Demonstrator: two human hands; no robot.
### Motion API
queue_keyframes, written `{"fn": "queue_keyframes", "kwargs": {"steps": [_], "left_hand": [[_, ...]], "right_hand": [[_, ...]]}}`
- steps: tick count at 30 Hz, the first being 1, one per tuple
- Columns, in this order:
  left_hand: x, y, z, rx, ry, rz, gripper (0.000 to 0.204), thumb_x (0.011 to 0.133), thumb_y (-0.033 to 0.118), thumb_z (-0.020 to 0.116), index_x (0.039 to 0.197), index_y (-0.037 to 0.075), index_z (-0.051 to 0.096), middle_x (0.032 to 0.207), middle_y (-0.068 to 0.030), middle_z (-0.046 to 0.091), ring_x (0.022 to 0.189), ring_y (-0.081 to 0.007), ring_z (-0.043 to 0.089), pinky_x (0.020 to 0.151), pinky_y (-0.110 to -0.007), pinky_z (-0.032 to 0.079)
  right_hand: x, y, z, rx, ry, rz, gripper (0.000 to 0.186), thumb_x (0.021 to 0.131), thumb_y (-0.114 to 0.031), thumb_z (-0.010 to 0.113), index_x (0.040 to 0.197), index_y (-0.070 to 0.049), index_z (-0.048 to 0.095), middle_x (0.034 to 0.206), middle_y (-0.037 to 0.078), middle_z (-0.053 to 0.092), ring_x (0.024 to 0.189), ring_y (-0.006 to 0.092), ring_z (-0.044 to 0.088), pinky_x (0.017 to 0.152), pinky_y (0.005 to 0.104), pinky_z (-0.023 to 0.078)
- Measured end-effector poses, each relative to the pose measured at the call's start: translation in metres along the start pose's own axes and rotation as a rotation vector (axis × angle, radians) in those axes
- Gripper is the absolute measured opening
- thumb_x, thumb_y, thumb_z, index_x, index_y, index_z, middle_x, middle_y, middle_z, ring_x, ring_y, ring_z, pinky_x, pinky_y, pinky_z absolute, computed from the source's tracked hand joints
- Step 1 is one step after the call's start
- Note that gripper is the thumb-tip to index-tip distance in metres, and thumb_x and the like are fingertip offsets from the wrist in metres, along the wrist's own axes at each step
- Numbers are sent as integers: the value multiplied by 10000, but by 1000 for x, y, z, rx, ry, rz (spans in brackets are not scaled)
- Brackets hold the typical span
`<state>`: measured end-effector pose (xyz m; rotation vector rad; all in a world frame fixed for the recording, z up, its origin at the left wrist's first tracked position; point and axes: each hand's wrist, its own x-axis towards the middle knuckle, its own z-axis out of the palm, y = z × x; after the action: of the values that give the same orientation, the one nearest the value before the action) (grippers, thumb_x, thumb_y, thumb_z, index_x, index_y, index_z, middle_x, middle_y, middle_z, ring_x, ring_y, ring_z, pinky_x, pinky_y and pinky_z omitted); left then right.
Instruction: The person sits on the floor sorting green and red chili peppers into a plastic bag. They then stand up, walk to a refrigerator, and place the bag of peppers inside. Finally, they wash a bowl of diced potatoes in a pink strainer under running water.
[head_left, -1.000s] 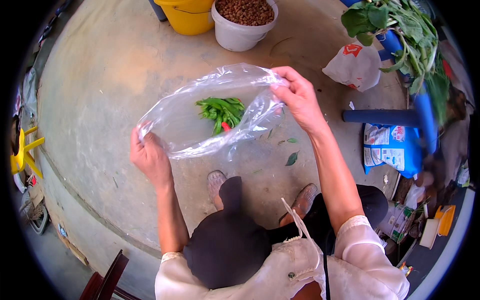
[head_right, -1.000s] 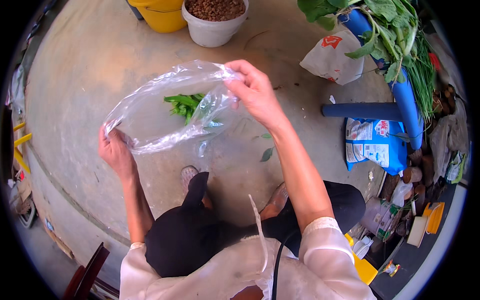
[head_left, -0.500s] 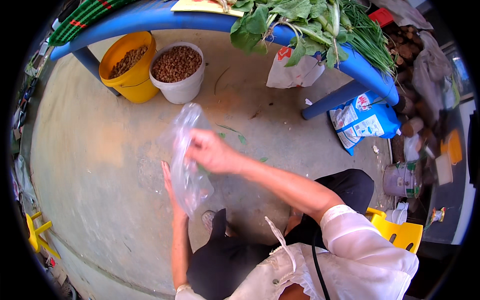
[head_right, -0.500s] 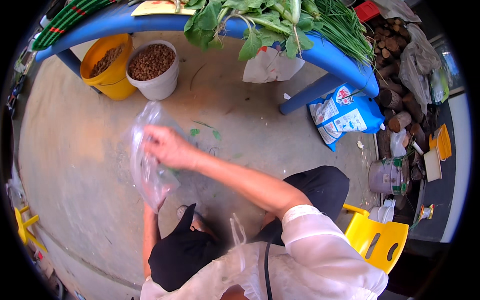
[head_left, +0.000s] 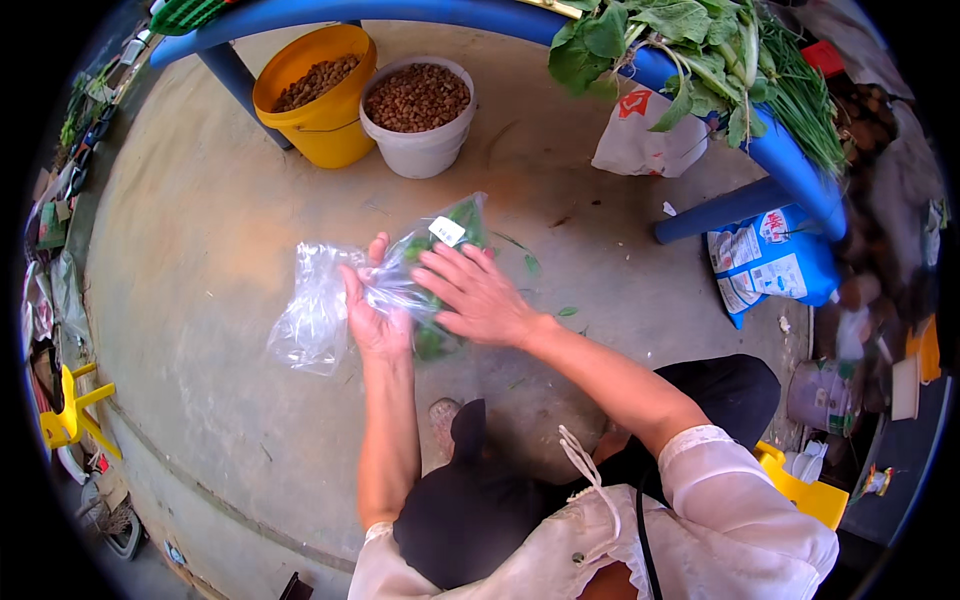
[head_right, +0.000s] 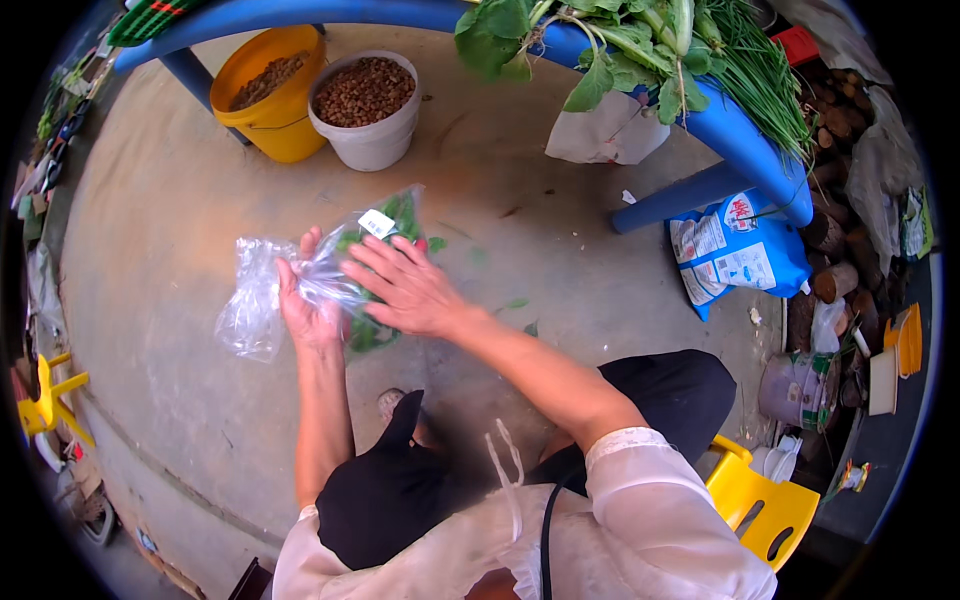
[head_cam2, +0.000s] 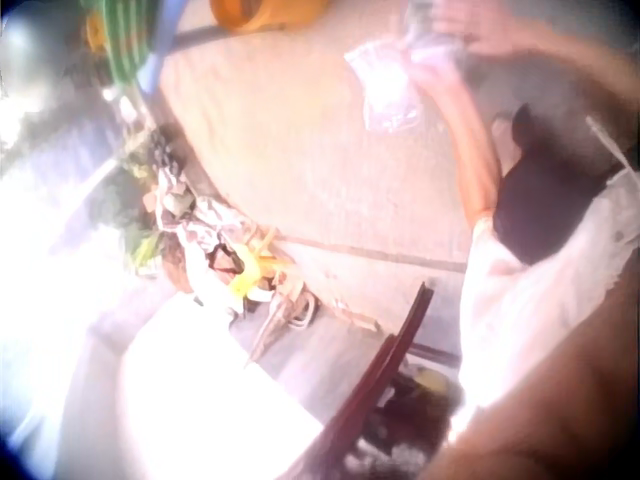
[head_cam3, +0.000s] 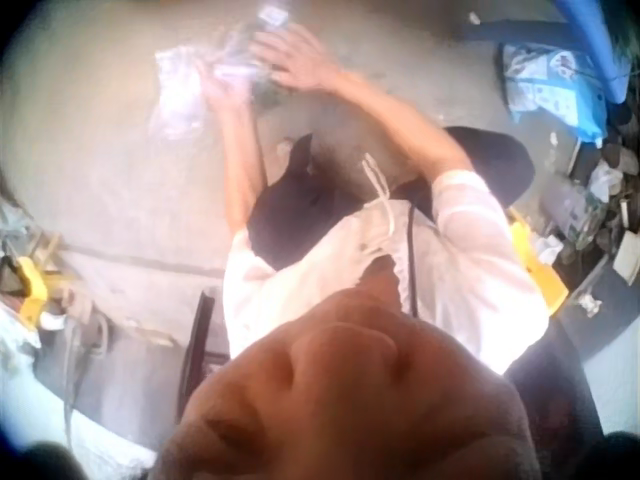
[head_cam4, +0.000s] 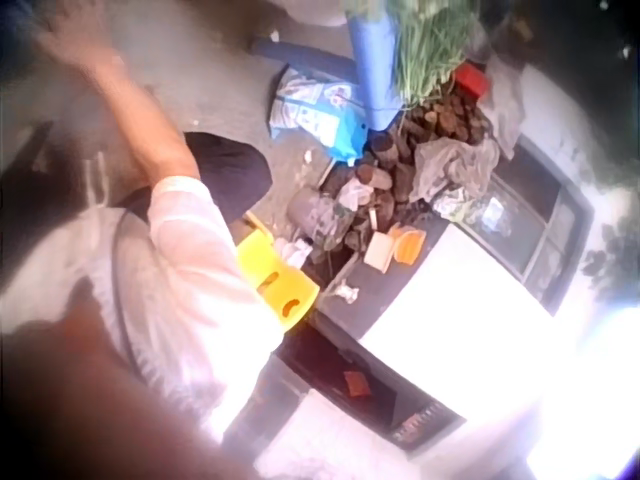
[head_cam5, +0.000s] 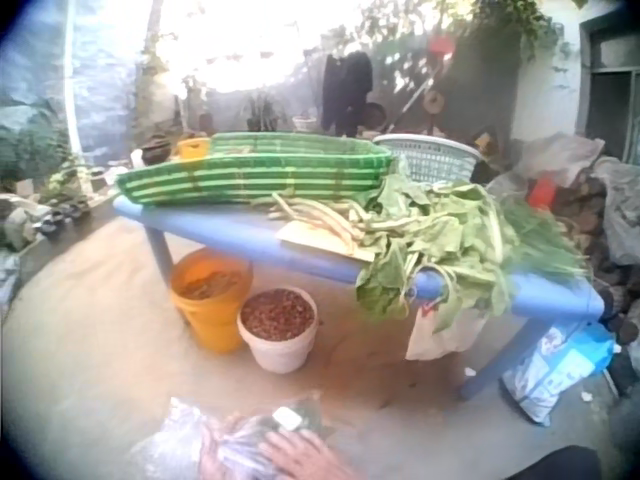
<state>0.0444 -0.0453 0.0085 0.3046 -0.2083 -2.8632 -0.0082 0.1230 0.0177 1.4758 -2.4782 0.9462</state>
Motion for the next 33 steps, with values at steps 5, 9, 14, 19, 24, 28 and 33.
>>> {"fn": "queue_keyframes", "kwargs": {"steps": [5, 9, 14, 19, 24, 28, 33], "left_hand": [[5, 36, -32, -165, 129, 168, 508, 996, 382, 349, 909, -62, 581, 1074, -209, 618, 1110, -342, 532, 1017, -497, 388], [-2, 23, -13, -82, 196, 116, 461, 995, 390, 358, 786, 25, 547, 915, -159, 632, 963, -327, 590, 949, -488, 437], [-19, -29, -3, 880, 4, 198, 383, 987, 394, 415, 728, 117, 468, 614, 1, 418, 638, -163, 488, 635, -309, 442], [-31, -47, -4, 1125, 274, 307, 351, 990, 378, 423, 751, 120, 431, 569, 10, 331, 565, -109, 339, 535, -233, 305], [-8, -42, 31, 560, 168, 252, 425, 996, 393, 387, 662, 130, 389, 524, 13, 293, 551, -112, 318, 596, -249, 329], [-18, -35, 70, 544, -65, 162, 496, 1004, 406, 332, 581, 147, 341, 442, 25, 252, 466, -111, 269, 636, -287, 355], [-12, -7, 99, 314, -330, -179, 508, 1014, 382, 277, 565, 153, 342, 385, 43, 252, 336, -92, 211, 519, -273, 362]], "right_hand": [[-124, 104, 40, 189, -642, 924, 567, 954, -370, 411, 1420, -67, 298, 1355, 166, 437, 1208, 338, 477, 1021, 406, 379], [-57, 66, 47, 1288, -110, 1302, 622, 950, -492, 357, 1373, -36, 368, 1279, 155, 524, 1125, 284, 545, 962, 370, 428], [21, 44, 43, 1902, 287, 1180, 688, 926, -577, 347, 1277, 2, 468, 1204, 158, 577, 1092, 266, 567, 963, 396, 431], [67, 30, -54, 1635, 89, 500, 574, 971, -464, 312, 1220, 5, 528, 1243, 141, 564, 1155, 259, 527, 1032, 379, 372], [30, 6, -22, 600, -238, 387, 558, 980, -450, 298, 1254, -16, 518, 1235, 111, 577, 1175, 244, 514, 1016, 369, 356], [-15, 28, 14, 848, -133, 576, 594, 970, -509, 300, 1211, -28, 552, 1186, 109, 601, 1073, 217, 572, 934, 377, 428], [-3, 59, -11, 1981, -377, 1043, 640, 936, -566, 382, 1092, 13, 607, 1064, 102, 642, 943, 169, 618, 856, 317, 496]]}}
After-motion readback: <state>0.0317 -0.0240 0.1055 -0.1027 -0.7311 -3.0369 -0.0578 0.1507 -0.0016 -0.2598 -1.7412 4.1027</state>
